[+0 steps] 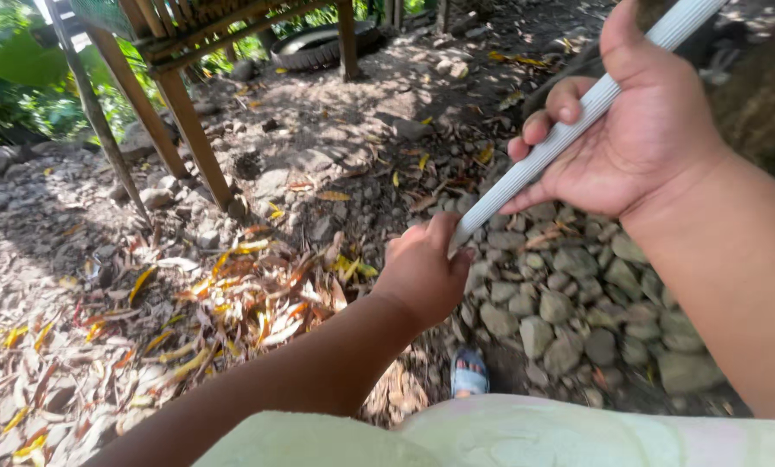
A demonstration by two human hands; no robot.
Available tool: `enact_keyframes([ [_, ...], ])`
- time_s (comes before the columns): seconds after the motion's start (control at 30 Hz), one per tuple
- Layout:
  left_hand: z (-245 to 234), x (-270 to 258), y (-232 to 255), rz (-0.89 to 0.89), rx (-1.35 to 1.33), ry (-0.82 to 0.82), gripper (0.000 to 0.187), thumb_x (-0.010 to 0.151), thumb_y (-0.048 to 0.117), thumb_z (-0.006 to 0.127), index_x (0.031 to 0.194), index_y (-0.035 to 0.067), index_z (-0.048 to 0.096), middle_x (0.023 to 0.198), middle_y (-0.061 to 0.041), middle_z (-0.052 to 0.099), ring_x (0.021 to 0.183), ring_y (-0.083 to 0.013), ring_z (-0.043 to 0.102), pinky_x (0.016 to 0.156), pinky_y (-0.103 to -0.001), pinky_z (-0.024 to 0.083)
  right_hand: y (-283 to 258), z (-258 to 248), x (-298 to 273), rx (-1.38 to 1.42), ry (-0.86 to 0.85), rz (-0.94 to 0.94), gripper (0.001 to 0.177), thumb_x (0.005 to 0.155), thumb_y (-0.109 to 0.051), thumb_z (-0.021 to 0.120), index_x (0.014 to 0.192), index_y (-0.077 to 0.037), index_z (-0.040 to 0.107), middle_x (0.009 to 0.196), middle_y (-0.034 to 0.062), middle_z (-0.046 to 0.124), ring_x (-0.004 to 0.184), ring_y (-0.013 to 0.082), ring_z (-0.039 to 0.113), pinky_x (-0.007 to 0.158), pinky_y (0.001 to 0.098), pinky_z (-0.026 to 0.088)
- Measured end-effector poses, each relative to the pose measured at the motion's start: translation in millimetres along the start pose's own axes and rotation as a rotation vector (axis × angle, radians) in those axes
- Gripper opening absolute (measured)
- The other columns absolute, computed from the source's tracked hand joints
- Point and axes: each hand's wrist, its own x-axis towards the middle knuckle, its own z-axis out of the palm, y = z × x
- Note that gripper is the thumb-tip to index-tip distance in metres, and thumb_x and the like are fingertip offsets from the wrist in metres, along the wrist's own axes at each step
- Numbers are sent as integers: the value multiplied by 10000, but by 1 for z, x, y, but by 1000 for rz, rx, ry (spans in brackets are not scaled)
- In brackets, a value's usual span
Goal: The person joins a wooden broom handle to a brush by hand, applying pressure and twisting the handle into the base.
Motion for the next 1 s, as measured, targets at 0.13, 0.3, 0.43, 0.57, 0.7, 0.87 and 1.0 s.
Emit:
enact_keyframes([
  [0.13,20,94,-31,-167,103,-207,215,1011,212,501,1201,111,518,916,-146,734,935,-348,704,1022,-543,388,-17,-42,100,3,-62,14,731,976,-755,464,647,-102,497,762,144,552,929,420,575,894,943,293],
  [0.3,20,217,-45,-189,224,-40,312,976,227,551,1265,138,475,977,-166,708,953,-388,671,942,-551,435,-76,-63,212,-44,-256,6,708,963,-735,477,671,-94,550,714,112,585,884,393,647,958,884,397],
  [0.43,15,295,-62,-233,209,24,224,950,174,553,1170,143,518,959,-131,726,995,-362,675,969,-583,390,-109,-70,288,-122,-346,-44,587,941,-643,548,709,-104,572,786,141,656,946,388,674,882,863,432],
  [0.57,20,350,-89,-217,245,19,271,933,124,547,1199,129,496,915,-117,727,956,-341,691,1035,-610,333,-94,-82,357,-143,-186,42,427,948,-495,619,724,-135,561,818,121,677,964,337,678,914,739,492],
  [0.7,31,422,-127,-76,239,52,264,880,143,614,1125,114,519,957,-112,718,989,-359,672,929,-567,406,-65,-96,428,-115,2,163,352,956,-424,627,734,-168,532,822,73,668,906,308,634,813,624,475],
  [0.87,28,528,-205,-7,180,-40,425,872,121,604,1282,116,494,971,-117,730,972,-349,684,900,-577,417,-71,-110,552,-78,2,159,426,947,-481,574,693,-143,524,771,92,653,859,304,628,770,594,493],
  [1.0,-12,618,-266,10,40,-89,516,868,129,617,1372,136,504,1038,-178,722,968,-410,664,870,-544,493,-81,-81,661,-94,94,93,446,1011,-464,570,718,-130,529,766,76,608,877,300,658,776,598,491],
])
